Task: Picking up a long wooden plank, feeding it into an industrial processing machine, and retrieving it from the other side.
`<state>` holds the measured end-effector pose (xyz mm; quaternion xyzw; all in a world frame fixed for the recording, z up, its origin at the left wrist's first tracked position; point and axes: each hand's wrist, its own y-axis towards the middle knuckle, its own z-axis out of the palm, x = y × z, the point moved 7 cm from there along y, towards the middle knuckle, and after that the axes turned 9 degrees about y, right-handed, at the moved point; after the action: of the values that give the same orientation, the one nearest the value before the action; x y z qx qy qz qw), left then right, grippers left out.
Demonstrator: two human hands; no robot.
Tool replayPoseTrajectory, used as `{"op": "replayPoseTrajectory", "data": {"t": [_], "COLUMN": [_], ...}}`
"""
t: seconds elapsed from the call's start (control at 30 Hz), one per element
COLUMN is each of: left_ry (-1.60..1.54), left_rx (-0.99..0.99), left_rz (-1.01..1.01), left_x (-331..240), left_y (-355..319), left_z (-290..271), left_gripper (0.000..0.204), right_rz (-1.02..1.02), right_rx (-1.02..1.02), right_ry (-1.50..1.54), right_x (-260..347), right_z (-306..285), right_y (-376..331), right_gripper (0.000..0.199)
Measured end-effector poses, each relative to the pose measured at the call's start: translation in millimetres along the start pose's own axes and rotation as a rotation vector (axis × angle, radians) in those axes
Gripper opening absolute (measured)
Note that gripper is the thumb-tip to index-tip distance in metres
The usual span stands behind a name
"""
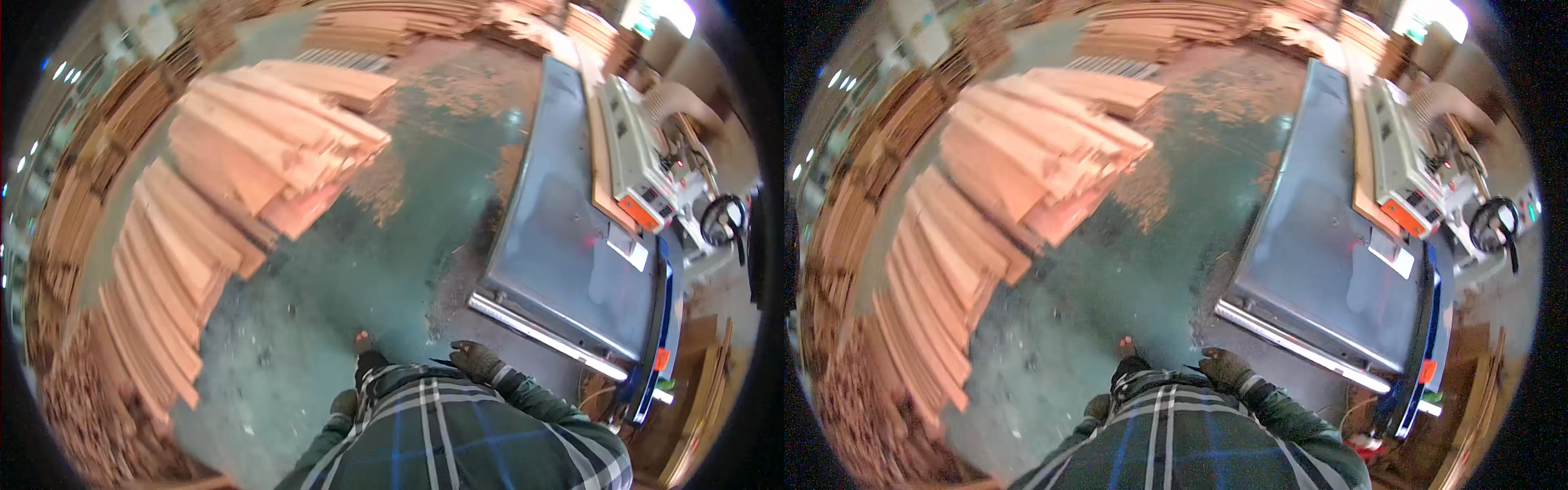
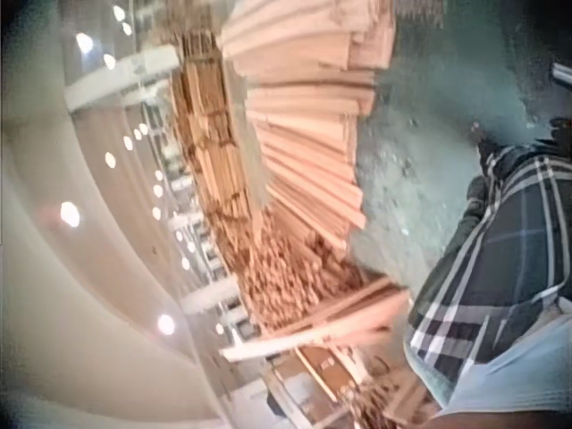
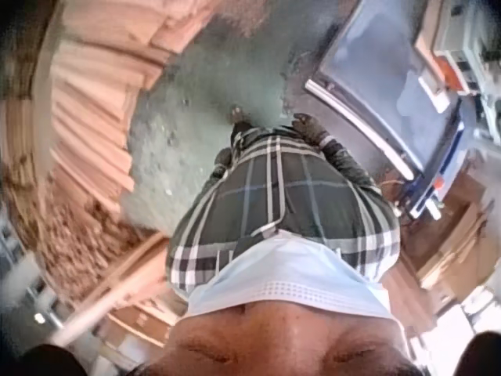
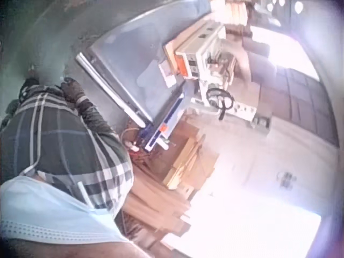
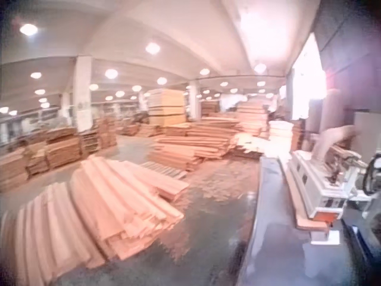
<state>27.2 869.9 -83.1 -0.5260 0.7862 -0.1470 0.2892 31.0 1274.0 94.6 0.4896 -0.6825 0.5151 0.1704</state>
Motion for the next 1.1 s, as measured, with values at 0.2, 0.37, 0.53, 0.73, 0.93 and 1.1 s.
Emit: {"op": "replayPoseTrajectory", "data": {"t": [0.2, 0.37, 0.53, 0.73, 0.93, 1.1], "left_ry": [0.451, 0.643, 0.663, 0.067, 0.588, 0.542], "left_rx": [0.161, 0.3, -0.002, 0.302, 0.129, 0.34], "left_rz": [0.218, 0.223, 0.613, 0.391, 0.886, 0.561], "left_x": [112, 163, 84, -47, -126, -174], "left_y": [73, 175, 285, 399, 499, 574], "left_z": [-126, -214, -272, -336, -433, -466], "left_gripper": [0.023, 0.042, 0.052, 0.042, 0.036, 0.033], "right_rz": [-0.183, 0.043, 0.032, -0.001, -0.279, -0.023], "right_rx": [0.052, -0.234, -0.439, -0.483, -0.748, -0.985], "right_ry": [-0.076, 0.48, 0.818, 1.018, 1.095, 1.194], "right_x": [127, 175, 189, 198, 193, 162], "right_z": [18, -36, -69, -115, -212, -247], "right_y": [82, 84, 90, 159, 201, 213], "right_gripper": [0.044, 0.04, 0.04, 0.035, 0.029, 0.038]}}
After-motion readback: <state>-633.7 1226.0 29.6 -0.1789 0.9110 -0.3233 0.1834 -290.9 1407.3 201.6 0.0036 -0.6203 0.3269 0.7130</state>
